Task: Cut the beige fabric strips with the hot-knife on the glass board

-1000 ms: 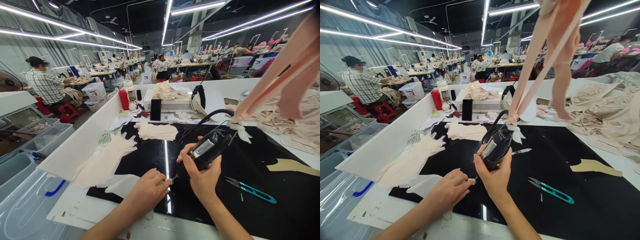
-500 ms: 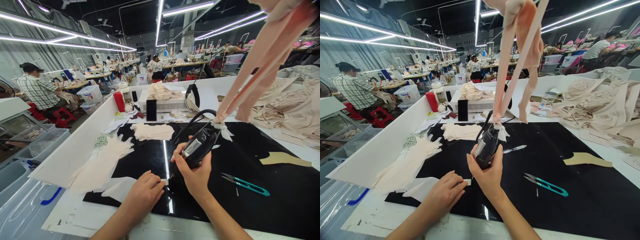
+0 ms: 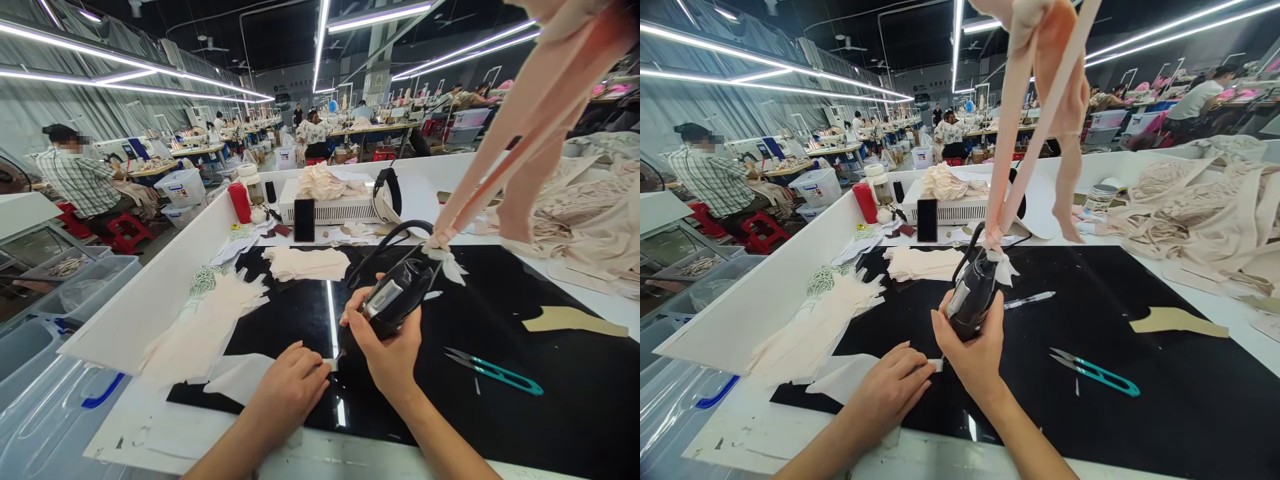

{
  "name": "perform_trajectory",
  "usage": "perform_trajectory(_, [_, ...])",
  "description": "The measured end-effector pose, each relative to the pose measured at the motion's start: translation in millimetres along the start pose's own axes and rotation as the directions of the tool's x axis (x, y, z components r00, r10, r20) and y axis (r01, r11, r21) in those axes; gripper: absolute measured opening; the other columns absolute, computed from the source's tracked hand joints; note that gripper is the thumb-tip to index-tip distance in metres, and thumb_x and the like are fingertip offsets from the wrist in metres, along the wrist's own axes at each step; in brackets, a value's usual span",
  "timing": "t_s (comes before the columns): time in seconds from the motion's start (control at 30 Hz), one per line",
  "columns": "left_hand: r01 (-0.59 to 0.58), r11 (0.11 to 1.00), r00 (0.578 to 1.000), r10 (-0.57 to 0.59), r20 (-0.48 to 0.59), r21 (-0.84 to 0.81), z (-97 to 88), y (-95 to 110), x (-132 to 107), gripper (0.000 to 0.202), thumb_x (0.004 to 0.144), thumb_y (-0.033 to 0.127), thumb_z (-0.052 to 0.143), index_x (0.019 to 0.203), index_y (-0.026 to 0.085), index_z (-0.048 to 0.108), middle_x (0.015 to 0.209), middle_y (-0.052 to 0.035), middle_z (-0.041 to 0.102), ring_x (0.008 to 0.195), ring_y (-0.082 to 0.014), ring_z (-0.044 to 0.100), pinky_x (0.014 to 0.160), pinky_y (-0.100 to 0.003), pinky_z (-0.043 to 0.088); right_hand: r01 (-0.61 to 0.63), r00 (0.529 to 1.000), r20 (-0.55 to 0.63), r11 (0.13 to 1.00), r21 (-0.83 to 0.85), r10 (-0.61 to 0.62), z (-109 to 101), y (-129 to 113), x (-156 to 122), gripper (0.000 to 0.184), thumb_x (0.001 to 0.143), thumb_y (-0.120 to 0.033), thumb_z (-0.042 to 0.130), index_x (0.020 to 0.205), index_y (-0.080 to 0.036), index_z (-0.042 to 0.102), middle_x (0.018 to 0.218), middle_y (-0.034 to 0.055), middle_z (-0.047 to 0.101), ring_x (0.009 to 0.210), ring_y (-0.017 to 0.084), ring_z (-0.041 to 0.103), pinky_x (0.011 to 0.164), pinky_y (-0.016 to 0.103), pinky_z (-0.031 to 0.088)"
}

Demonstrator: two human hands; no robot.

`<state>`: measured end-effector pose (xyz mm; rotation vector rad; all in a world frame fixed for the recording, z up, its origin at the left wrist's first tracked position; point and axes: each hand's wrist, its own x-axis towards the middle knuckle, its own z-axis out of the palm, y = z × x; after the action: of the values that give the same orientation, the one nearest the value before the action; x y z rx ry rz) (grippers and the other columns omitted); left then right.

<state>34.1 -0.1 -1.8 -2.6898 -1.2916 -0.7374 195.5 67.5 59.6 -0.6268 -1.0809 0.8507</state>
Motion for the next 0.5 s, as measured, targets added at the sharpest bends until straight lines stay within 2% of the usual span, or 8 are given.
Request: perform_trajectory(0.5, [0.009, 1.000, 1.000, -0.009, -0.003, -0.008, -0.4, 0.6, -0.5, 0.020, 0.104, 0.015, 0.049, 0.116, 0.015, 0.064, 0.101, -0.0057, 0.068, 0.092, -0.0205, 0.067, 0.102, -0.049, 0.058, 0.030, 0.999, 0.014, 0.998, -0.060, -0.029, -2.2, 5.0, -2.3, 0.046, 0.081, -0.015, 0.074, 0.118, -0.028, 0.050, 0.080, -0.0063, 0.068, 0.058, 0.012, 0.065, 0.059, 0.027, 0.059])
